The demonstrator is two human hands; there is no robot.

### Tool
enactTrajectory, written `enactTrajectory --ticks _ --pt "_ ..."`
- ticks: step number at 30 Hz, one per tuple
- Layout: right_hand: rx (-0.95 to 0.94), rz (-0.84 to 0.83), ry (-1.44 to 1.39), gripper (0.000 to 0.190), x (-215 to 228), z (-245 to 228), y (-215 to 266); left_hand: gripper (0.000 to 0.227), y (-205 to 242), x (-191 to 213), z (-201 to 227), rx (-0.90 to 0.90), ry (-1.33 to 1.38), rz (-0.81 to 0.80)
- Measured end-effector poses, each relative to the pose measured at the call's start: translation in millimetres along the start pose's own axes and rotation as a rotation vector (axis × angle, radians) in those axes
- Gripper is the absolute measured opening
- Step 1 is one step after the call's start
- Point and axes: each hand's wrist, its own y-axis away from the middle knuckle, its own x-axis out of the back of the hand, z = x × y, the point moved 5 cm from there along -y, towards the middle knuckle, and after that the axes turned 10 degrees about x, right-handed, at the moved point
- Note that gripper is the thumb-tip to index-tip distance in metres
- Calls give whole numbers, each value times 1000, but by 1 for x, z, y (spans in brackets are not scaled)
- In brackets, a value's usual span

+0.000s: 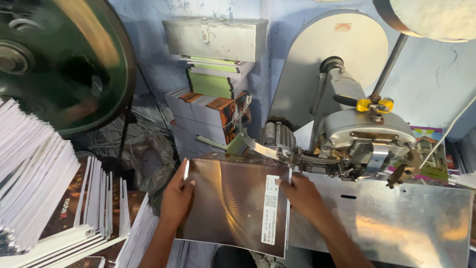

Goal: The person places books one at a time into a binding machine, aligns them, and operates the machine to bind the covers. After each cycle, the person removes the bound book and sets it aside, repeating the process with the next book from a nearby stack.

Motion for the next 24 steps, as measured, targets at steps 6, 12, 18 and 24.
enactTrajectory --ticks 6,12,18,24 --pt "-117 18 -54 40 23 11 13 64 3 -19 18 -156 -45 -80" --pt "-165 97 -2 44 55 28 31 62 9 -45 26 -318 112 -212" --pt "-228 127 -91 47 85 53 41 60 31 -66 51 -276 86 -211" --pt "-266 132 -126 44 106 70 48 65 44 -83 62 -148 -75 -205"
